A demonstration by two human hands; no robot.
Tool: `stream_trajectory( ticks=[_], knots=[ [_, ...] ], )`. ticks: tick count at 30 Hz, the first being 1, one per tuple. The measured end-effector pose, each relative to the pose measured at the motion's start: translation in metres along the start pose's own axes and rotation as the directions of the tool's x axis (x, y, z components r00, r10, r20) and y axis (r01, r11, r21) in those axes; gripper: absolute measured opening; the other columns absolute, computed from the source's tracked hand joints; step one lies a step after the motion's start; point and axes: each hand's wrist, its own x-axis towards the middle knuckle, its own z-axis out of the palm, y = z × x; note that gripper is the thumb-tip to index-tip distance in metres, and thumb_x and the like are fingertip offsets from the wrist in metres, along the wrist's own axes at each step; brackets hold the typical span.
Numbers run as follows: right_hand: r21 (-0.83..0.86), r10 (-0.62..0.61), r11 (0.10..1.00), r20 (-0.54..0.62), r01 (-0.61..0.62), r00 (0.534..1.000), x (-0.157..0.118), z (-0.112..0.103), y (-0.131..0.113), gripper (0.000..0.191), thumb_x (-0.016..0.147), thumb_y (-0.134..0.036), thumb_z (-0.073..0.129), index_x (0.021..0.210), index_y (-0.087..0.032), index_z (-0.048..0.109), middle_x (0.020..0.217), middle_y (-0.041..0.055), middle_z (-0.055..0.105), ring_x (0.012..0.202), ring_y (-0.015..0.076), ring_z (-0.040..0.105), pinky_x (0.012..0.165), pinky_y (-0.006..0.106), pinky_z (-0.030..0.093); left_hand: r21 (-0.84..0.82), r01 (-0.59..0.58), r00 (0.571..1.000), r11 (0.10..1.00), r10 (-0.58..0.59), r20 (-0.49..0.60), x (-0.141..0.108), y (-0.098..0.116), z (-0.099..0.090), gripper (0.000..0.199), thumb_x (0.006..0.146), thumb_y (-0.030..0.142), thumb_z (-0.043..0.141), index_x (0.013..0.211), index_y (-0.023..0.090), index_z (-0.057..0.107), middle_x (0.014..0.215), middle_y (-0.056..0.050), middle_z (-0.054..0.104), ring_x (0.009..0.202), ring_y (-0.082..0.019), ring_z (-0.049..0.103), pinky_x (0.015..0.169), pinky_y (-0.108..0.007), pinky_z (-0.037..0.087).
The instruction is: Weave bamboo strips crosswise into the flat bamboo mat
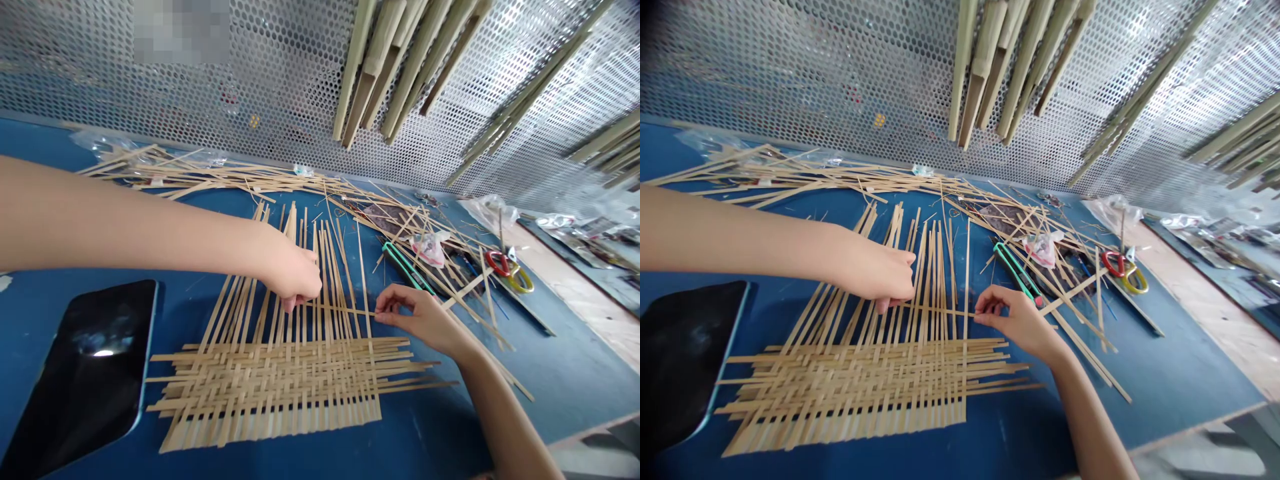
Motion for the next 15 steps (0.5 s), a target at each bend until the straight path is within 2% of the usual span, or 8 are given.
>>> stream_trajectory(
  ticks=[11,15],
  knots=[
    [-0.003,-0.004,1.0,0.014,0.004,1.0,0.0001,-0.0006,0.0005,0.016,0.075,-0.035,0.069,0.076,-0.021,0.064,0.073,0.0013,0.066,0.065,0.0161,0.057,0.065,0.031,0.049,0.064,0.028,1.0,0.998,-0.029,0.012,0.0039,0.0088,-0.0025,0.033,0.059,-0.006,0.075,0.051,0.019,0.056,0.044,0.012,0.054,0.047,-0.007,0.033,0.079,-0.025,0.033],
    [-0.007,-0.007,1.0,0.005,0.007,1.0,-0.0002,0.0003,0.0012,0.017,0.075,-0.036,0.069,0.076,-0.02,0.064,0.072,0.0017,0.065,0.065,0.0161,0.057,0.064,0.031,0.048,0.045,0.026,0.999,0.999,-0.027,0.025,0.0037,0.0085,-0.0041,0.032,0.06,-0.008,0.073,0.053,0.019,0.057,0.045,0.012,0.054,0.047,-0.007,0.034,0.076,-0.025,0.032]
  ],
)
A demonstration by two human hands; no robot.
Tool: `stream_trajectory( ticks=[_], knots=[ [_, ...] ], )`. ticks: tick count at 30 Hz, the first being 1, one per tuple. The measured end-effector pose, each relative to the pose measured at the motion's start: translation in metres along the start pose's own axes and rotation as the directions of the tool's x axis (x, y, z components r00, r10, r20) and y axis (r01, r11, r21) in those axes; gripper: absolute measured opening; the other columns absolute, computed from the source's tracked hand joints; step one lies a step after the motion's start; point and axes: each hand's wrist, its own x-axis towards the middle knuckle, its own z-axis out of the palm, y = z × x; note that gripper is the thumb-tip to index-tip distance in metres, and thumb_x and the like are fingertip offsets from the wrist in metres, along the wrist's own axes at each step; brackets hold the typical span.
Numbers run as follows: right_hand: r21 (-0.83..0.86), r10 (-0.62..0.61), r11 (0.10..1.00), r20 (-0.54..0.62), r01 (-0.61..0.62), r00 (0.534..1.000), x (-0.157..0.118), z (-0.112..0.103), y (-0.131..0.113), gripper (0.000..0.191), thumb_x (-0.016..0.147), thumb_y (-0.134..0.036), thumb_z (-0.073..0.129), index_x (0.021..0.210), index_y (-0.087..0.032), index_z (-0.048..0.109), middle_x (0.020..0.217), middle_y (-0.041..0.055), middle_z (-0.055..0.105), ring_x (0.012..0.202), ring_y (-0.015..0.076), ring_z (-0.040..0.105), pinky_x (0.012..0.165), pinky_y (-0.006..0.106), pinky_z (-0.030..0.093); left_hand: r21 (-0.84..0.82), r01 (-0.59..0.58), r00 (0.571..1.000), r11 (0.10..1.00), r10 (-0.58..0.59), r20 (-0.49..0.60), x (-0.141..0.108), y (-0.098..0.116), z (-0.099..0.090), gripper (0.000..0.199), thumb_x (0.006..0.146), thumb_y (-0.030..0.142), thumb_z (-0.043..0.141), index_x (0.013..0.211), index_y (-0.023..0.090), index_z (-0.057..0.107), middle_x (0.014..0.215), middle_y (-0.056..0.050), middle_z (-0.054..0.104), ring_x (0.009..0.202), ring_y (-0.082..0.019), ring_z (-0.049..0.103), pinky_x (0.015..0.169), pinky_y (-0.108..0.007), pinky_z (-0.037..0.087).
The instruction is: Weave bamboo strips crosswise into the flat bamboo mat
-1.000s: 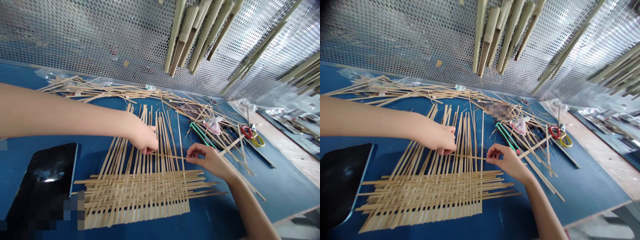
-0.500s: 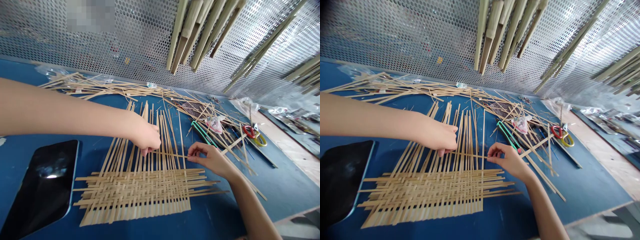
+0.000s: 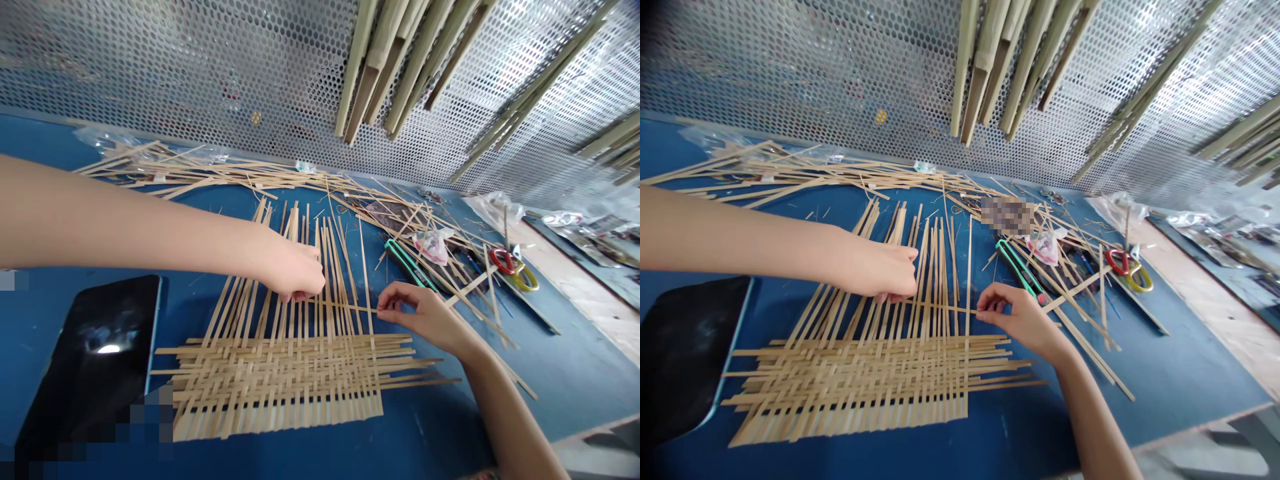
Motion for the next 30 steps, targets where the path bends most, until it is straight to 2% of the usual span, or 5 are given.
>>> stream_trajectory(
  ticks=[5,13,18,24,30],
  knots=[
    [-0.008,-0.02,1.0,-0.028,0.02,0.999,0.0,0.001,0.002,0.018,0.075,-0.037,0.07,0.077,-0.02,0.065,0.072,0.002,0.065,0.064,0.0156,0.055,0.061,0.03,0.047,-0.025,-0.005,1.0,1.0,0.006,0.021,0.0,-0.003,-0.003,0.034,0.058,-0.01,0.071,0.054,0.021,0.058,0.045,0.013,0.055,0.053,-0.009,0.043,0.075,-0.024,0.032],
    [-0.014,-0.002,1.0,-0.063,0.002,0.998,0.001,0.004,0.002,0.016,0.075,-0.036,0.07,0.075,-0.021,0.066,0.069,0.0005,0.063,0.063,0.0155,0.052,0.06,0.03,0.044,-0.009,0.047,0.986,0.999,-0.045,0.163,0.005,0.005,-0.015,0.027,0.061,-0.002,0.081,0.062,0.018,0.062,0.053,0.011,0.058,0.065,-0.011,0.057,0.088,-0.032,0.041],
    [-0.017,-0.018,1.0,-0.072,0.017,0.997,0.002,0.005,0.004,0.017,0.076,-0.038,0.07,0.076,-0.021,0.066,0.072,0.0012,0.064,0.066,0.0162,0.052,0.064,0.031,0.044,0.053,0.063,0.948,0.997,-0.076,0.308,0.005,0.01,-0.023,0.01,0.088,0.022,0.067,0.085,0.012,0.065,0.082,0.001,0.067,0.08,-0.014,0.065,0.086,-0.038,0.053],
    [-0.028,-0.014,1.0,-0.063,0.013,0.998,0.0,0.004,0.006,0.016,0.077,-0.036,0.069,0.077,-0.021,0.066,0.072,0.001,0.064,0.066,0.0162,0.052,0.064,0.031,0.043,0.066,0.087,0.893,0.994,-0.107,0.436,0.009,0.009,-0.028,0.02,0.093,0.031,0.061,0.102,0.013,0.063,0.101,-0.005,0.066,0.092,-0.017,0.065,0.084,-0.038,0.056],
    [-0.023,-0.01,1.0,-0.062,0.008,0.998,0.001,0.005,0.007,0.016,0.076,-0.036,0.068,0.075,-0.021,0.066,0.071,0.0006,0.063,0.065,0.0157,0.051,0.063,0.03,0.042,-0.053,0.116,0.912,0.992,-0.086,0.4,0.013,-0.003,-0.023,0.008,0.089,0.022,0.066,0.087,0.014,0.067,0.082,0.0,0.069,0.079,-0.013,0.065,0.079,-0.03,0.052]
  ],
)
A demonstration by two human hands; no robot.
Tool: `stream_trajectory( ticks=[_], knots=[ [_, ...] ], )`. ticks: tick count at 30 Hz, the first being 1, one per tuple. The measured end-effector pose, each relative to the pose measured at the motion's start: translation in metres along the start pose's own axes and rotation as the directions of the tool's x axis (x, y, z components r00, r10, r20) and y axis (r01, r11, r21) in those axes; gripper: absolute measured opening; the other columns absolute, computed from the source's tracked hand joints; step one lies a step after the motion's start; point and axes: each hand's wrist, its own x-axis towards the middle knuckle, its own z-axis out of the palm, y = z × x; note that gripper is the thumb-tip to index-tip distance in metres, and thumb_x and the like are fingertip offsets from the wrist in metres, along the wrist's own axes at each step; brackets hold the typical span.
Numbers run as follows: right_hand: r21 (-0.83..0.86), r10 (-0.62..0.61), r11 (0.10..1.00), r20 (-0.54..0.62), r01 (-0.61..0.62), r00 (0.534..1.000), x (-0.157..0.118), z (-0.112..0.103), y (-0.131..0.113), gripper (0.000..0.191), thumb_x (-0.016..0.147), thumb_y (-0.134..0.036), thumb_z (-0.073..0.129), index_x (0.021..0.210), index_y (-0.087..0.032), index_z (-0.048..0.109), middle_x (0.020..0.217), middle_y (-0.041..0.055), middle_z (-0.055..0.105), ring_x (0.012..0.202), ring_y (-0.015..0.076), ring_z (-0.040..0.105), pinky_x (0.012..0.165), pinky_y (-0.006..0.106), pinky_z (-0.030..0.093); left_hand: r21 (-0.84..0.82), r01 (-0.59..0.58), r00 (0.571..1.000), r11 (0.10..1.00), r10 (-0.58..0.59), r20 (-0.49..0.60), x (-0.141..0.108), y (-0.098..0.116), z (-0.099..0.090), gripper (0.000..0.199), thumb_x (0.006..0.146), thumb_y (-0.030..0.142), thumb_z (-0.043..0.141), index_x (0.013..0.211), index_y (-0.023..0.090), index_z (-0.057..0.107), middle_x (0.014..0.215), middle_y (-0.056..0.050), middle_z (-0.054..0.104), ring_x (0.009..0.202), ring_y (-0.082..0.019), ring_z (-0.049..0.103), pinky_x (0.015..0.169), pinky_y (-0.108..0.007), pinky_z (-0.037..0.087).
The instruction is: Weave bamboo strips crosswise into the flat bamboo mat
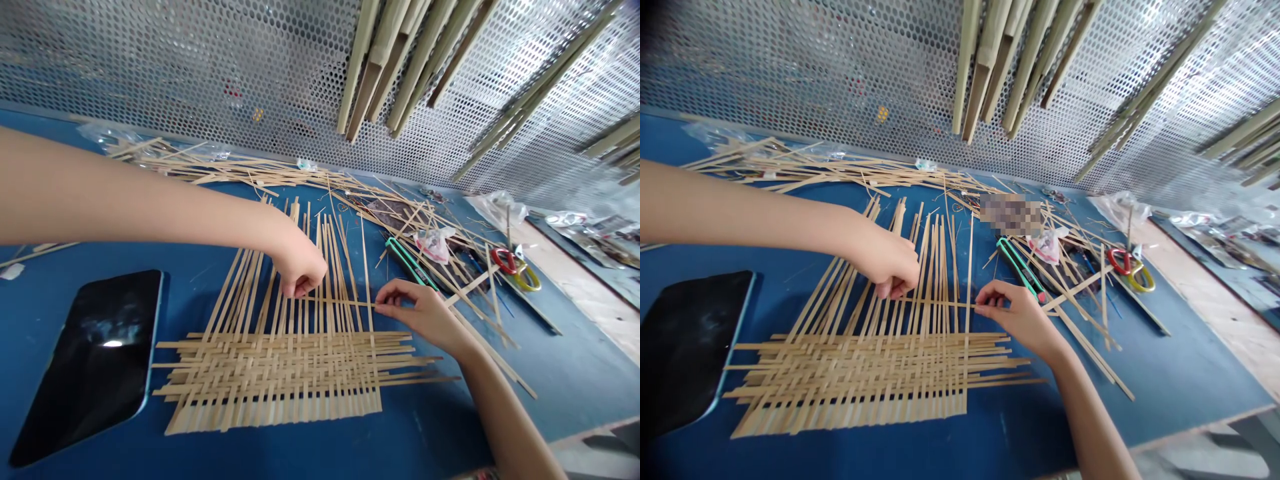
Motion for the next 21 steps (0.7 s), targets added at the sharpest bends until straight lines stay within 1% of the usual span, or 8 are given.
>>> stream_trajectory(
  ticks=[1,3,7,10,13,15,19,21],
  knots=[
    [-0.003,0.002,1.0,-0.002,-0.002,1.0,0.0,0.0,0.0,0.016,0.076,-0.036,0.068,0.076,-0.021,0.066,0.071,0.0006,0.063,0.065,0.0157,0.051,0.063,0.03,0.042,-0.017,0.005,1.0,1.0,-0.005,-0.023,0.001,-0.001,0.001,0.006,0.087,0.018,0.068,0.082,0.016,0.068,0.075,0.002,0.068,0.075,-0.012,0.063,0.076,-0.026,0.05],
    [-0.009,0.008,1.0,-0.002,-0.008,1.0,0.0,0.0,0.0,0.016,0.076,-0.036,0.068,0.076,-0.02,0.066,0.071,0.0005,0.063,0.066,0.0156,0.05,0.063,0.03,0.041,-0.039,0.014,0.998,0.999,-0.017,-0.065,0.002,-0.002,0.002,0.01,0.08,0.013,0.072,0.072,0.019,0.07,0.065,0.004,0.067,0.068,-0.011,0.061,0.072,-0.023,0.045],
    [-0.006,0.02,1.0,0.0,-0.02,1.0,0.0,0.0,-0.001,0.016,0.075,-0.036,0.068,0.076,-0.02,0.066,0.071,0.0,0.062,0.066,0.0153,0.05,0.064,0.03,0.041,-0.033,0.036,0.995,0.999,-0.039,-0.09,0.001,0.004,0.001,0.017,0.069,0.006,0.078,0.063,0.02,0.069,0.057,0.006,0.063,0.062,-0.01,0.057,0.068,-0.024,0.04],
    [0.004,0.024,1.0,0.003,-0.024,1.0,0.0,-0.001,-0.001,0.015,0.075,-0.035,0.068,0.076,-0.02,0.067,0.072,-0.0002,0.062,0.066,0.0153,0.05,0.064,0.03,0.04,0.009,0.068,0.995,0.998,-0.067,-0.078,0.001,0.009,0.0,0.017,0.068,0.004,0.079,0.067,0.018,0.069,0.057,0.007,0.06,0.062,-0.01,0.056,0.069,-0.025,0.043],
    [0.009,0.019,1.0,0.0,-0.019,1.0,0.001,0.0,0.001,0.014,0.075,-0.034,0.069,0.075,-0.021,0.067,0.071,-0.0003,0.063,0.066,0.0154,0.05,0.064,0.03,0.041,0.081,0.078,0.996,0.994,-0.073,-0.06,0.0,0.013,-0.001,0.011,0.075,0.008,0.076,0.075,0.014,0.067,0.067,0.005,0.062,0.069,-0.012,0.059,0.075,-0.03,0.049],
    [0.013,0.006,1.0,-0.004,-0.006,1.0,0.001,0.0,0.002,0.012,0.075,-0.033,0.069,0.075,-0.021,0.068,0.072,0.0,0.064,0.066,0.0156,0.05,0.064,0.03,0.041,0.133,0.061,0.996,0.989,-0.051,-0.074,-0.003,0.015,-0.001,0.009,0.077,0.009,0.074,0.077,0.013,0.066,0.07,0.005,0.062,0.072,-0.013,0.06,0.079,-0.033,0.05],
    [0.04,-0.097,0.995,0.017,0.096,0.995,0.001,0.0,0.005,0.011,0.079,-0.029,0.066,0.081,-0.022,0.073,0.081,0.0023,0.068,0.075,0.0174,0.058,0.069,0.032,0.044,0.26,-0.013,0.983,0.966,0.059,-0.171,-0.008,0.016,0.005,0.019,0.072,-0.002,0.072,0.073,0.017,0.066,0.063,0.007,0.06,0.065,-0.012,0.055,0.086,-0.034,0.045],
    [0.062,-0.137,0.989,0.021,0.135,0.99,0.0,0.0,0.006,0.012,0.081,-0.029,0.066,0.083,-0.023,0.075,0.083,0.0027,0.067,0.077,0.0176,0.06,0.071,0.032,0.045,0.344,-0.03,0.973,0.938,0.107,-0.206,-0.007,0.014,0.013,0.016,0.077,0.001,0.069,0.074,0.016,0.065,0.065,0.006,0.061,0.067,-0.012,0.057,0.09,-0.036,0.044]
  ],
)
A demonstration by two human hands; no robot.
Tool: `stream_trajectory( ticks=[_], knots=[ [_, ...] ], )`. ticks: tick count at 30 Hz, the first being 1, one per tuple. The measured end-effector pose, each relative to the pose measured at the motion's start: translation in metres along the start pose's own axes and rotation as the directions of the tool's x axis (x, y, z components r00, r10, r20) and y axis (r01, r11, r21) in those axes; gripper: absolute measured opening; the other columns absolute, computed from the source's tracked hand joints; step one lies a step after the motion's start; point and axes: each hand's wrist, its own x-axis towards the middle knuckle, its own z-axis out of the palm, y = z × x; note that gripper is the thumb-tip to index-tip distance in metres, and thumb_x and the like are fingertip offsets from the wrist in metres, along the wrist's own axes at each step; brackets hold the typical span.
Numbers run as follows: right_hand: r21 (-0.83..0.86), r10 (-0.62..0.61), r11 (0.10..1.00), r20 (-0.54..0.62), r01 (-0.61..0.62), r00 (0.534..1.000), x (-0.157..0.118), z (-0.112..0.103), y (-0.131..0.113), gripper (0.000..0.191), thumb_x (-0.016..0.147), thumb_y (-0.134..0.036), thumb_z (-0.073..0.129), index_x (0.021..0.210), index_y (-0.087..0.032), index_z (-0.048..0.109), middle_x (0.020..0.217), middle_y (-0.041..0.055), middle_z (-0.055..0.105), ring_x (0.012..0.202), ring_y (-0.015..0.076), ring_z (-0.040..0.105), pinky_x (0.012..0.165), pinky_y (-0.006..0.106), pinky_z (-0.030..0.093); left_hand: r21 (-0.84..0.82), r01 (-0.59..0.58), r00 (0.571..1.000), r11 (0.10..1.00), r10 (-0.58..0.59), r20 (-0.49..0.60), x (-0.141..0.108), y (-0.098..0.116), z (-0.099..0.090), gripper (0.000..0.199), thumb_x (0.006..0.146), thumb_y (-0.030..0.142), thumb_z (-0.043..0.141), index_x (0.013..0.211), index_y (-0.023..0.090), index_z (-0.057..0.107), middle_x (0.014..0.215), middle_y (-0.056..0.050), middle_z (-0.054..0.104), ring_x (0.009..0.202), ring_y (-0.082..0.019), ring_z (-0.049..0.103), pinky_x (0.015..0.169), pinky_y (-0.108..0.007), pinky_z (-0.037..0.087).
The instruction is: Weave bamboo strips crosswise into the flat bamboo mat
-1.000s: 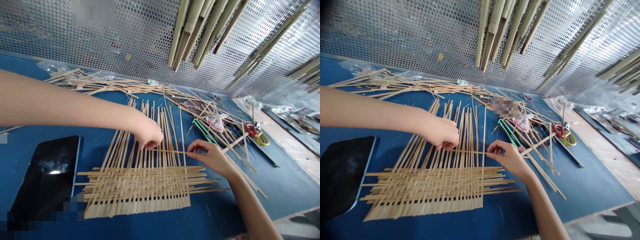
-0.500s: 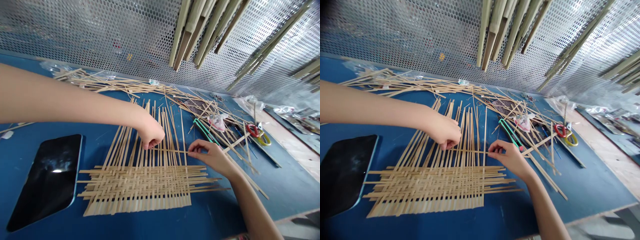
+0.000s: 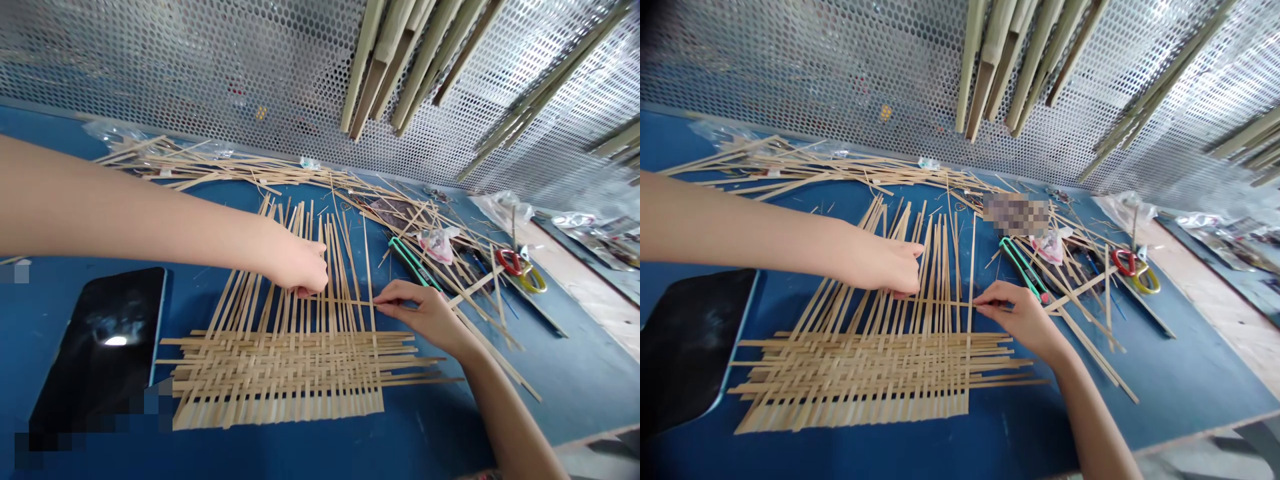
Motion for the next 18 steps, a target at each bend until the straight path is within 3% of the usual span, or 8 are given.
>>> stream_trajectory(
  ticks=[5,9,11,14,18],
  knots=[
    [-0.019,-0.01,1.0,0.001,0.01,1.0,0.0,0.001,0.002,0.012,0.082,-0.029,0.065,0.083,-0.022,0.075,0.082,0.0029,0.067,0.076,0.0175,0.06,0.069,0.032,0.045,0.161,-0.057,0.993,0.985,0.073,-0.09,0.002,-0.007,0.03,0.015,0.093,0.026,0.06,0.083,0.015,0.063,0.083,0.0,0.066,0.082,-0.014,0.063,0.09,-0.038,0.051],
    [-0.047,-0.002,0.999,0.004,0.002,1.0,0.001,0.002,-0.001,0.011,0.082,-0.029,0.064,0.082,-0.021,0.073,0.081,0.0028,0.068,0.073,0.017,0.058,0.068,0.032,0.044,0.183,-0.091,0.973,0.979,0.127,-0.194,-0.001,-0.011,0.041,0.013,0.094,0.026,0.057,0.087,0.015,0.061,0.083,0.0,0.063,0.081,-0.015,0.06,0.087,-0.037,0.049],
    [-0.059,0.005,0.998,0.009,-0.004,1.0,0.0,0.001,-0.002,0.011,0.081,-0.028,0.064,0.081,-0.021,0.072,0.08,0.0027,0.067,0.072,0.0167,0.057,0.066,0.031,0.043,0.162,-0.099,0.964,0.982,0.135,-0.229,-0.004,-0.01,0.039,0.008,0.089,0.014,0.058,0.081,0.016,0.059,0.08,0.001,0.062,0.077,-0.014,0.057,0.086,-0.034,0.045],
    [-0.075,0.008,0.997,0.008,-0.007,1.0,0.0,0.0,-0.001,0.011,0.08,-0.028,0.065,0.08,-0.021,0.074,0.08,0.0029,0.067,0.071,0.0167,0.057,0.066,0.032,0.043,0.112,-0.109,0.955,0.988,0.135,-0.265,-0.009,-0.008,0.035,0.023,0.071,-0.004,0.058,0.076,0.018,0.055,0.078,0.002,0.063,0.073,-0.014,0.054,0.083,-0.031,0.036],
    [-0.082,-0.011,0.997,-0.015,0.01,1.0,0.0,0.0,0.001,0.011,0.08,-0.028,0.067,0.08,-0.022,0.075,0.081,0.0034,0.068,0.073,0.0175,0.057,0.066,0.032,0.042,0.054,-0.108,0.949,0.993,0.119,-0.293,-0.012,-0.008,0.034,0.036,0.055,-0.009,0.056,0.075,0.02,0.051,0.078,0.003,0.064,0.071,-0.015,0.054,0.082,-0.031,0.03]
  ],
)
